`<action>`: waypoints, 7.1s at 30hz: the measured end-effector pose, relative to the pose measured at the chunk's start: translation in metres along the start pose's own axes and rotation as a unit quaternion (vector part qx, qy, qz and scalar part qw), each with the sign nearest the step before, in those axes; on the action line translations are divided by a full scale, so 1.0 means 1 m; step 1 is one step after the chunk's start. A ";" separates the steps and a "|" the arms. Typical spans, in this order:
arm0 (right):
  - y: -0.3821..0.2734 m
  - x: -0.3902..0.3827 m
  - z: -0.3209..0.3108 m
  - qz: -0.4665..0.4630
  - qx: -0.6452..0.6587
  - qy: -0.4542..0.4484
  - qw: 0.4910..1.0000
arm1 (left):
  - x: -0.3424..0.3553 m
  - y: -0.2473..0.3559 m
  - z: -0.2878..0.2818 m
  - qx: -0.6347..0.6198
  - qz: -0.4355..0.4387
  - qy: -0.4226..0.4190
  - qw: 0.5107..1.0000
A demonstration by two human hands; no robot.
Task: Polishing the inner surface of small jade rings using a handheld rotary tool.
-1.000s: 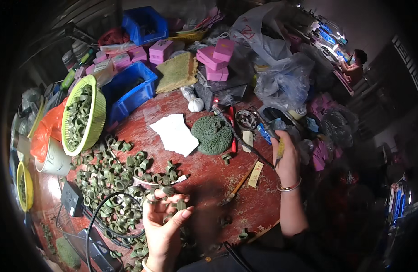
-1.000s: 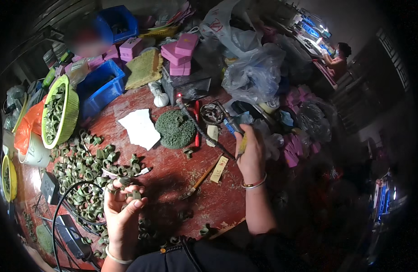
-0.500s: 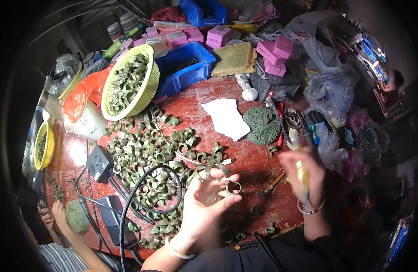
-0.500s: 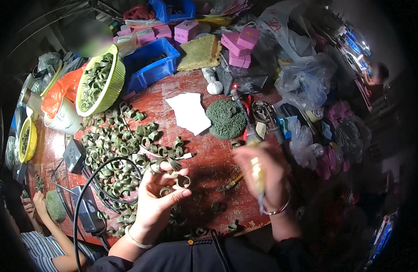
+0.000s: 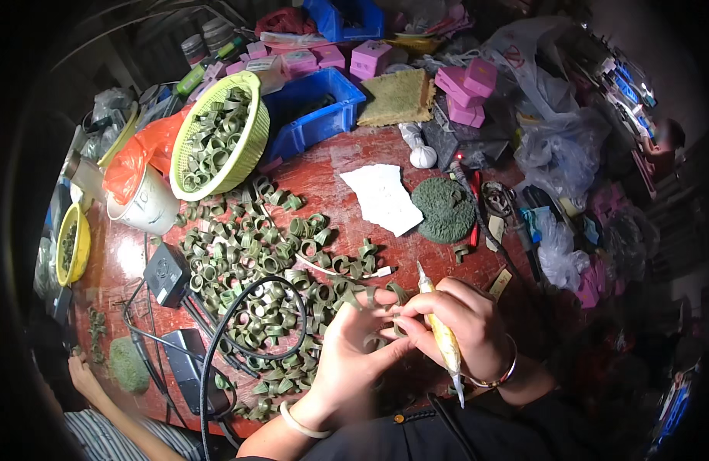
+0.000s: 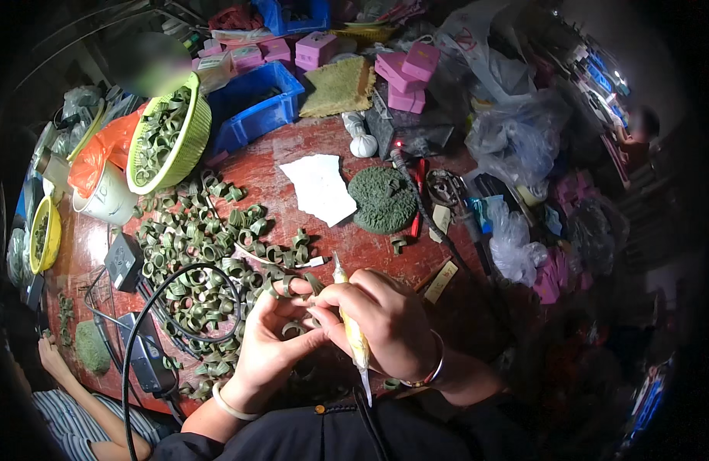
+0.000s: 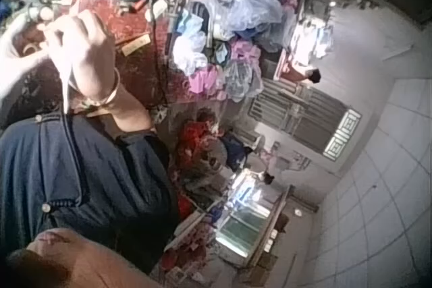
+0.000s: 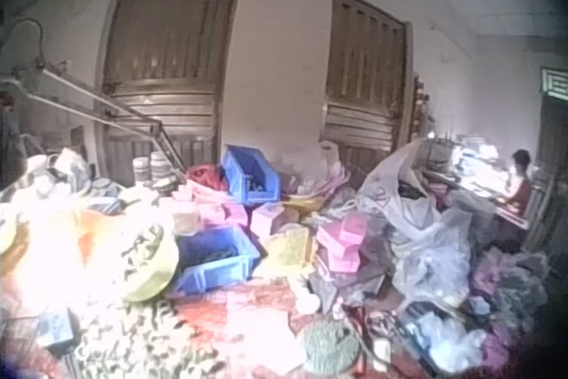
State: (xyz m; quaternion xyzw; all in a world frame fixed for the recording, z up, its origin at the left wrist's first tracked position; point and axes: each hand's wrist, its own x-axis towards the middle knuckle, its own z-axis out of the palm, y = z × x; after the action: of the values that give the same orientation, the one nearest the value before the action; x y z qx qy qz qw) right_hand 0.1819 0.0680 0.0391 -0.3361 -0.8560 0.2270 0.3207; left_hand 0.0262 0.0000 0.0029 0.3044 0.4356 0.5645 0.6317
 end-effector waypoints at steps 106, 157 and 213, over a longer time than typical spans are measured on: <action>0.039 0.037 0.029 -0.014 0.088 0.029 0.996 | 0.005 0.020 -0.016 -0.282 -0.075 0.047 0.955; 0.029 -0.006 -0.003 0.084 0.447 0.007 0.891 | 0.007 0.018 -0.019 -0.209 -0.120 -0.080 0.967; 0.021 -0.007 -0.001 0.136 0.347 0.162 0.914 | 0.008 0.007 -0.011 0.021 0.063 0.077 0.995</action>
State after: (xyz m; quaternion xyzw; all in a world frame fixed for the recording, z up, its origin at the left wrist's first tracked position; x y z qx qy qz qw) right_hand 0.1957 0.0769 0.0238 -0.3493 -0.6057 0.4933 0.5175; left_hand 0.0135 0.0077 0.0026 0.2999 0.4749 0.6156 0.5528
